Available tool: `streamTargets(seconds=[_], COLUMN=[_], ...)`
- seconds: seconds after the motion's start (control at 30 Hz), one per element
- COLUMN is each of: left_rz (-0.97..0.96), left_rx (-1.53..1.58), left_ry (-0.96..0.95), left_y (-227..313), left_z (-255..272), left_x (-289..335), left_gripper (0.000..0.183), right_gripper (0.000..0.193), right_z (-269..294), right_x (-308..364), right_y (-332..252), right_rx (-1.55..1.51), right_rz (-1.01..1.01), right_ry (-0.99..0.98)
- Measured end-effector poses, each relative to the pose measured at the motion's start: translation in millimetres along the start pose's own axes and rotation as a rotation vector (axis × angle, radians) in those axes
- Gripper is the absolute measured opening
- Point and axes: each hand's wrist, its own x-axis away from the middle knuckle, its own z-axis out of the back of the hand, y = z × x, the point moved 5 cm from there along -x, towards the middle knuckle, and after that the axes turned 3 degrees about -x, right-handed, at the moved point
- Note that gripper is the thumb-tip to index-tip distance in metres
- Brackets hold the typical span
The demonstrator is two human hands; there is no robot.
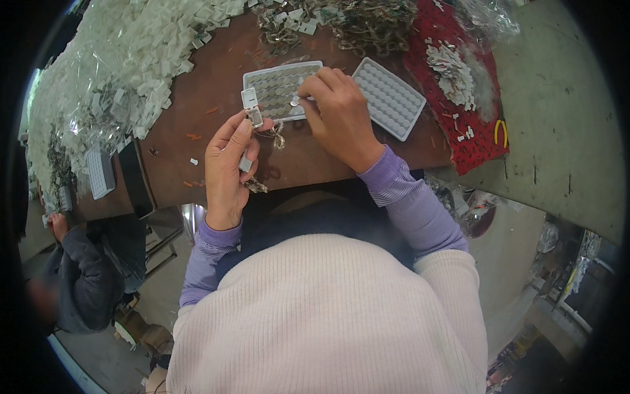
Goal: The person assembles small electronic components at a cluttered workbench. They pick up small white rectangular parts and metallic pieces, then use a handheld soldering iron to join them. The person places the finished components into a white plastic tray.
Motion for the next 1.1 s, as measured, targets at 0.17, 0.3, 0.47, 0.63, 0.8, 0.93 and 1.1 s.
streamTargets(seconds=[0.17, 0.3, 0.47, 0.63, 0.8, 0.93, 1.1], left_rz=[0.022, 0.007, -0.019, -0.037, -0.094, -0.024, 0.032], left_rx=[-0.028, -0.054, -0.102, -0.216, -0.335, -0.29, -0.145], left_ry=[0.013, -0.003, -0.015, -0.082, -0.149, -0.191, -0.136], left_y=[-2, -2, -3, -7, -7, -12, -10], left_z=[-6, -14, -24, -44, -57, -51, -28], left_x=[0, 2, 4, 13, 17, 18, 11], left_gripper=[0.04, 0.042, 0.043, 0.038, 0.036, 0.035, 0.029], right_gripper=[0.012, 0.011, 0.014, 0.017, 0.015, 0.013, 0.016], right_z=[-2, 1, 22, 49, 59, 58, 41], right_x=[0, 3, 9, 24, 35, 38, 26], right_y=[-6, -10, -20, -39, -45, -47, -40], right_rx=[-0.002, 0.016, -0.212, -0.118, -0.133, -0.243, -0.379], right_rz=[0.095, 0.113, 0.022, 0.109, 0.082, 0.063, 0.024], right_ry=[-0.04, -0.055, 0.066, 0.165, 0.122, 0.169, 0.118])
